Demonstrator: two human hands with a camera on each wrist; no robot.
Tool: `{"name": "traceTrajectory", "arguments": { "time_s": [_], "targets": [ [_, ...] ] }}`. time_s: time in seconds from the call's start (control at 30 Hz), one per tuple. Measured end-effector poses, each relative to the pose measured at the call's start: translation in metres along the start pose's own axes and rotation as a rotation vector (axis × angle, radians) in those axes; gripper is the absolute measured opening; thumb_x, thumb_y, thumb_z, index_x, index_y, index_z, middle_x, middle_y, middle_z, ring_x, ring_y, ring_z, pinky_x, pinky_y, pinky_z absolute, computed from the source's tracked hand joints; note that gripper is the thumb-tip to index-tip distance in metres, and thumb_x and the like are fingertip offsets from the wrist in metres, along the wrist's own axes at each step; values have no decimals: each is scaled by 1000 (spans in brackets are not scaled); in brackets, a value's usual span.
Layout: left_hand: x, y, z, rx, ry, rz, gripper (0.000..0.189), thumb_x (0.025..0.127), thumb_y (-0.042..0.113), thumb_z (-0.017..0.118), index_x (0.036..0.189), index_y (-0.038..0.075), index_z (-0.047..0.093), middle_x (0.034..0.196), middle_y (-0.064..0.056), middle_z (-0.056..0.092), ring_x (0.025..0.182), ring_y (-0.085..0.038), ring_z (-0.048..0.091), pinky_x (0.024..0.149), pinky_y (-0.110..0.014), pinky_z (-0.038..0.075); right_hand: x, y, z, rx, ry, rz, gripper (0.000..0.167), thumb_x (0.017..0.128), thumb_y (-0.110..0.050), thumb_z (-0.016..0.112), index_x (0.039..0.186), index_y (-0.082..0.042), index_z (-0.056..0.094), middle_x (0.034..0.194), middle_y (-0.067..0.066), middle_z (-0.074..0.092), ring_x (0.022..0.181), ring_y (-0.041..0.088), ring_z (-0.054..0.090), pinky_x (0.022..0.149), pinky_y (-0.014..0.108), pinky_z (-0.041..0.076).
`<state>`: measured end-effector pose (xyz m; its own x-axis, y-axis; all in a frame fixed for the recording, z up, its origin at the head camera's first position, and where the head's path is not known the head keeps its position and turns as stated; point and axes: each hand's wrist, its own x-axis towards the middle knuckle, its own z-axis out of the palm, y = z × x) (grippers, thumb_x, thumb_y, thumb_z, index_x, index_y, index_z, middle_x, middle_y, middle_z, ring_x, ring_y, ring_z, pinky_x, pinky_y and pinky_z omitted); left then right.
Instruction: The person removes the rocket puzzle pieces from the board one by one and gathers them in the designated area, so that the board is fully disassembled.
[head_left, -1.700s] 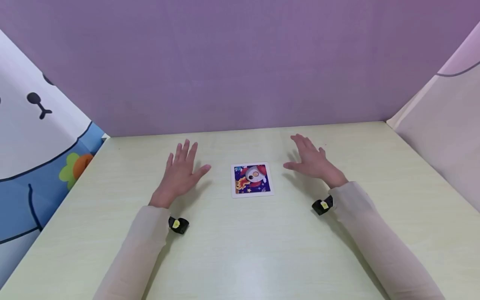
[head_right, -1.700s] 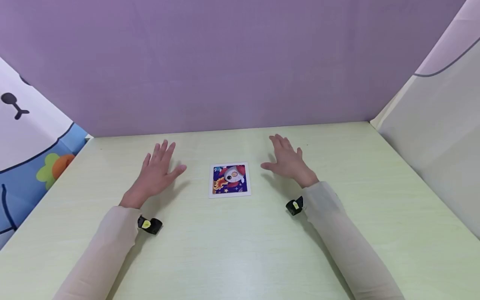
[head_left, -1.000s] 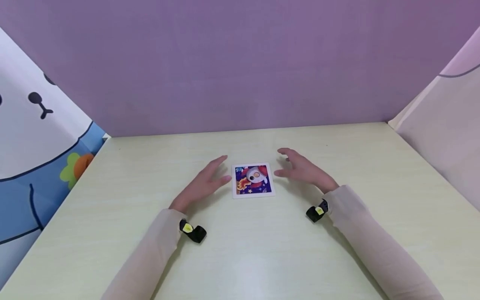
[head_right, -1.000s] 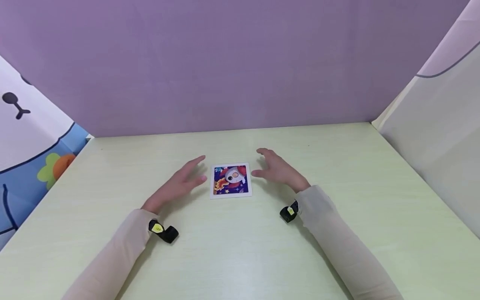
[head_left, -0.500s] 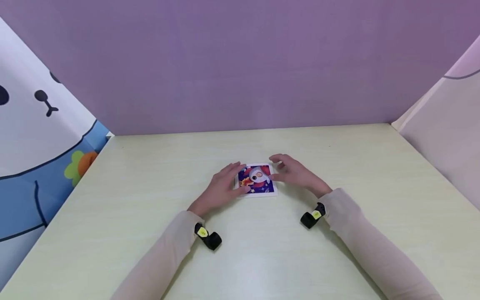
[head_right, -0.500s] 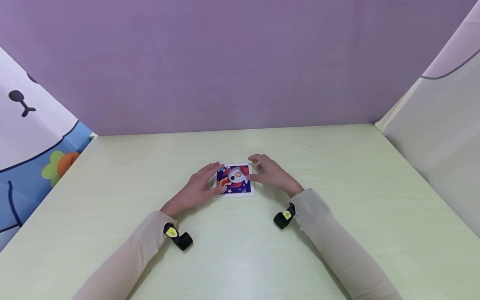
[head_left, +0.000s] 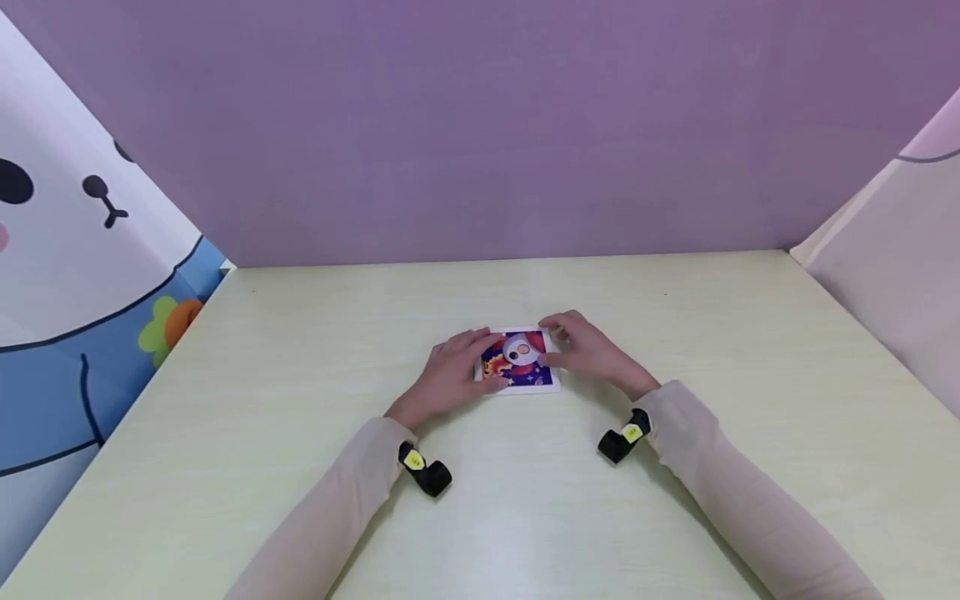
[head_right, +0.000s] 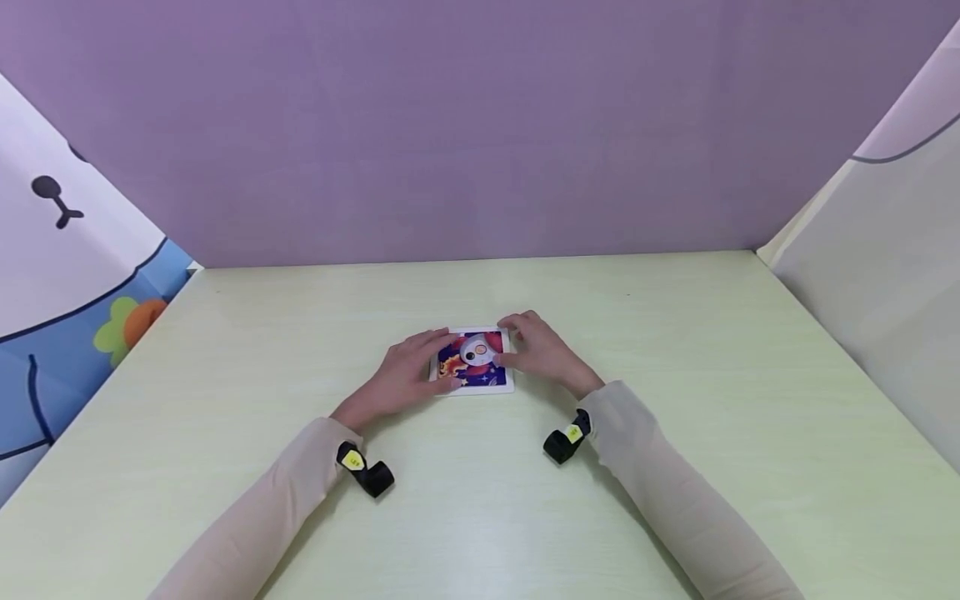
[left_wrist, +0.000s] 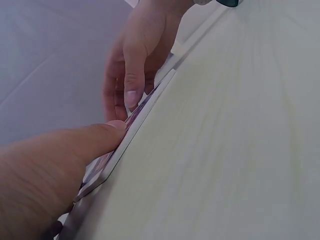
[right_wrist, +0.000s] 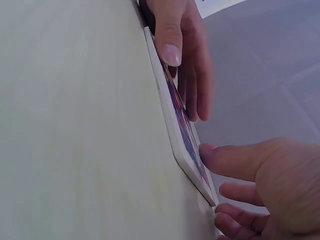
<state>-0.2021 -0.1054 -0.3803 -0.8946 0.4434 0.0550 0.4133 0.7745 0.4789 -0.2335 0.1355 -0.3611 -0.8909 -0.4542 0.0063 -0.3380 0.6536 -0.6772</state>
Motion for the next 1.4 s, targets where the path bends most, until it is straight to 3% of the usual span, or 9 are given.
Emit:
{"name": "traceTrajectory", "arguments": {
  "time_s": [0.3,0.47,0.83,1.0,1.17,1.4],
  "targets": [
    [1,1,1,87,-30,-19,68,91,55,52,150,28,31,159,-5,21,147,-31,15,114,-53,17,3,-1,3,-24,10,1,53,84,-16,71,132,0,52,131,22,46,117,37,48,100,53,41],
    [4,4,4,120,-37,-12,67,93,56,48,150,26,30,159,-2,20,147,-34,11,113,-54,17,4,0,3,-30,15,6,53,84,-17,72,130,-1,54,129,22,46,117,37,48,99,54,41],
    [7,10,6,139,-31,-4,64,93,55,48,148,25,35,158,-3,24,146,-36,13,112,-54,20,4,0,-2,-62,-1,32,48,84,-20,72,127,-4,58,125,21,47,115,37,50,96,52,44],
    [7,12,7,139,-52,5,61,94,54,46,148,28,35,159,-3,22,146,-36,12,112,-55,19,9,2,-4,-65,0,44,39,82,-20,73,116,-5,63,115,19,52,107,35,52,92,49,45],
    [5,15,6,151,-62,2,60,95,54,45,148,30,34,159,-3,21,147,-36,11,112,-55,18,14,8,-4,-59,35,13,31,79,-17,76,106,-6,66,104,15,55,97,29,51,89,43,43],
    [1,13,3,149,-49,-16,60,94,53,47,148,30,35,158,-3,23,146,-36,12,112,-55,19,17,7,1,-25,49,-39,31,79,-14,76,106,-4,66,103,15,55,95,28,49,86,39,42]
  ]
}}
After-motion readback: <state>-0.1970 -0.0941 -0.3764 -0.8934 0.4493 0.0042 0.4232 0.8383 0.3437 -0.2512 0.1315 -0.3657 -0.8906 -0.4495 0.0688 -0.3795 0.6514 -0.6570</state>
